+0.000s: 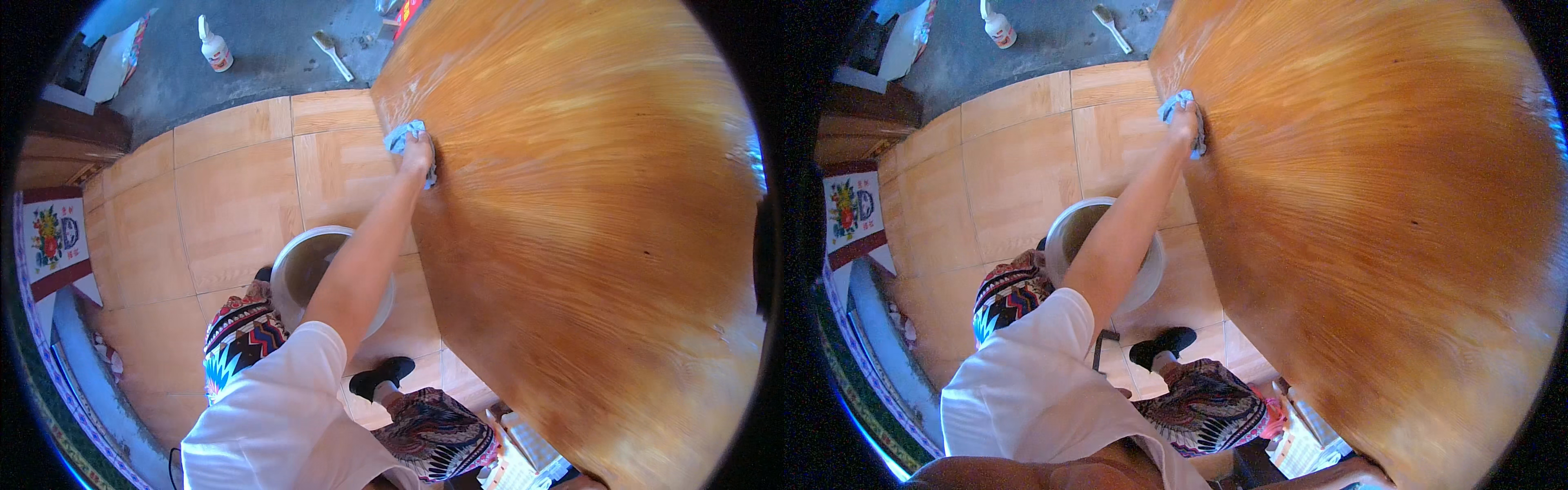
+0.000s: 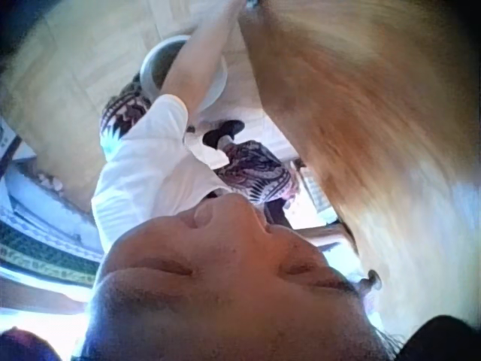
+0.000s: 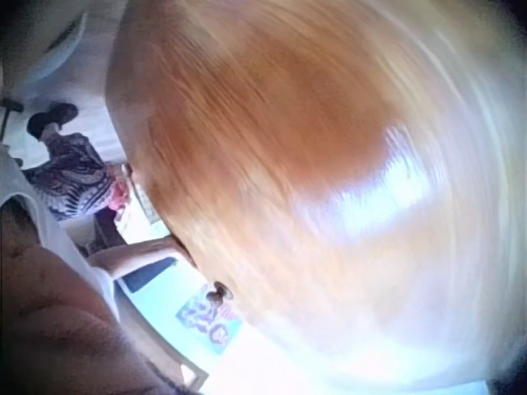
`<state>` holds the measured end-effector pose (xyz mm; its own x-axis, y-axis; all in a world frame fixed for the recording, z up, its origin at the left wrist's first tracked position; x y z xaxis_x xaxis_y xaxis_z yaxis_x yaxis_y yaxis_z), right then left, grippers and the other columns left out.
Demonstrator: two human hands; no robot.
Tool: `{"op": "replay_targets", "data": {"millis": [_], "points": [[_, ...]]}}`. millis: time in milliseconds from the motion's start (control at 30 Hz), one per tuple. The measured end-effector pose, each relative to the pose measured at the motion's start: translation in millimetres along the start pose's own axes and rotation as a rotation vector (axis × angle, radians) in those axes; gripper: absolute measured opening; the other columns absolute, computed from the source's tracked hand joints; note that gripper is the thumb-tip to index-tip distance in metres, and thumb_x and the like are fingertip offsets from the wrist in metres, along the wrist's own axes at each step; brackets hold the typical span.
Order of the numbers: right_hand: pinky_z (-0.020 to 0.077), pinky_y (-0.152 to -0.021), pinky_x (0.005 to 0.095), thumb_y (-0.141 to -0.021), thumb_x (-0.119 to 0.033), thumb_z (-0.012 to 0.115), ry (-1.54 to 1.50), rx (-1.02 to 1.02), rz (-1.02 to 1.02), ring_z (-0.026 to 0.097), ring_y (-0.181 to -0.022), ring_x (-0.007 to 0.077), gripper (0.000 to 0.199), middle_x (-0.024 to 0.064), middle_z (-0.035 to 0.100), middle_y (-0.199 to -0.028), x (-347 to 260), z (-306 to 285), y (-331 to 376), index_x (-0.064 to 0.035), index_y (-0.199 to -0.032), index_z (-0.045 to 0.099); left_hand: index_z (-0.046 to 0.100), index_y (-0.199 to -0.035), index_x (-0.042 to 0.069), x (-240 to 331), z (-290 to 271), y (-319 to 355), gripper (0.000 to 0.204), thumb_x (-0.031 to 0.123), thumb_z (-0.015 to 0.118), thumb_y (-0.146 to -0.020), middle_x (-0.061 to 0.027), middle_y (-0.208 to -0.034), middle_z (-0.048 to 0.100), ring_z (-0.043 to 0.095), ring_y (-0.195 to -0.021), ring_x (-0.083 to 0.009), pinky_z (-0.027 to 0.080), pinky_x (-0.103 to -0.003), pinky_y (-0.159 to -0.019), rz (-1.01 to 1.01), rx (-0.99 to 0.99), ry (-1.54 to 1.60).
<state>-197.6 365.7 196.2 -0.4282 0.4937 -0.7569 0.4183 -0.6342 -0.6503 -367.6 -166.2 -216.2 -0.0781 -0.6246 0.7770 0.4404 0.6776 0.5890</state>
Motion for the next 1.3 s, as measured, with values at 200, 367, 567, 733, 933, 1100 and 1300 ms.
{"op": "replay_targets", "data": {"millis": [200, 367, 567, 733, 933, 1100, 1300], "points": [[0.0324, -0.111, 0.0527, -0.093, -0.062, 0.036, 0.007, 0.008, -0.006, 0.041, -0.133, 0.0381, 0.076, 0.0173, 0.041, -0.148, -6.9, -8.3, 2.4, -0.0042, -0.142, 0.045, 0.047, -0.13, -0.002, 86.6, 34.7, 130.9, 0.045, 0.033, 0.045, -0.101, -0.0274, -0.133, 0.048, 0.047, -0.124, -0.0397, 0.035, -0.048, -0.105, 0.497, -0.098, -0.109], [0.0326, -0.111, 0.0528, -0.093, -0.061, 0.036, 0.005, -0.001, -0.018, 0.041, -0.133, 0.0381, 0.076, 0.0173, 0.042, -0.148, -17.8, 4.6, -12.6, -0.0041, -0.142, 0.045, 0.04, -0.142, 0.0, 193.7, 47.8, 276.3, 0.057, 0.025, 0.056, -0.094, -0.0299, -0.147, 0.036, 0.023, -0.141, -0.0506, 0.014, -0.059, -0.114, 1.122, -0.284, -0.186], [0.0328, -0.111, 0.0528, -0.093, -0.061, 0.036, -0.031, -0.031, -0.038, 0.041, -0.132, 0.0382, 0.076, 0.0173, 0.042, -0.148, -46.0, 12.4, -64.3, -0.0041, -0.142, 0.045, 0.049, -0.133, -0.007, 154.0, 48.1, 191.8, 0.047, 0.025, 0.047, -0.098, -0.033, -0.134, 0.049, 0.037, -0.132, -0.0506, 0.022, -0.055, -0.114, 1.07, 0.038, -0.2], [0.033, -0.111, 0.0528, -0.093, -0.061, 0.037, -0.085, -0.059, -0.02, 0.041, -0.132, 0.0382, 0.075, 0.0173, 0.042, -0.148, -58.8, 22.8, -101.0, -0.004, -0.142, 0.045, 0.049, -0.13, -0.005, 71.2, 22.8, 87.8, 0.044, 0.028, 0.037, -0.104, -0.0231, -0.129, 0.054, 0.049, -0.122, -0.0344, 0.034, -0.039, -0.107, 0.761, 0.068, -0.014], [0.0358, -0.108, 0.053, -0.091, -0.059, 0.037, -0.101, 0.036, -0.016, 0.043, -0.13, 0.0392, 0.076, 0.0198, 0.043, -0.146, -43.3, 22.4, -106.2, -0.0026, -0.142, 0.045, 0.039, -0.14, -0.004, 44.3, 36.5, 143.6, 0.052, 0.029, 0.045, -0.1, -0.0261, -0.142, 0.042, 0.037, -0.135, -0.0376, 0.027, -0.043, -0.112, 0.461, -0.192, -0.064], [0.0318, -0.112, 0.0536, -0.093, -0.065, 0.028, -0.005, 0.054, -0.036, 0.037, -0.136, 0.0387, 0.082, 0.0193, 0.036, -0.151, -41.5, 30.8, -87.5, -0.004, -0.147, 0.037, 0.034, -0.142, -0.009, 97.3, 53.9, 278.3, 0.055, 0.025, 0.044, -0.101, -0.0313, -0.151, 0.027, 0.019, -0.144, -0.0463, 0.011, -0.05, -0.117, 0.934, -0.4, -0.326], [0.0303, -0.113, 0.0523, -0.095, -0.063, 0.027, -0.034, 0.013, -0.08, 0.037, -0.135, 0.0363, 0.077, 0.0171, 0.038, -0.15, -40.1, 19.5, -99.5, -0.0059, -0.145, 0.04, 0.052, -0.121, -0.006, 42.1, 36.3, 166.7, 0.037, 0.022, 0.038, -0.102, -0.0266, -0.116, 0.056, 0.051, -0.111, -0.0412, 0.039, -0.043, -0.097, 0.527, -0.252, -0.059]]}}
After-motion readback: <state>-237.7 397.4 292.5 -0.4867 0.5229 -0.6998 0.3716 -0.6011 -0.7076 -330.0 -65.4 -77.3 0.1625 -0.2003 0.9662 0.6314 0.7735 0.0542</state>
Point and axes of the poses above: each hand's wrist, its own y-axis away from the middle knuckle, its own z-axis out of the palm, x = y × z, the point moved 4 cm from there along -y, towards the middle knuckle
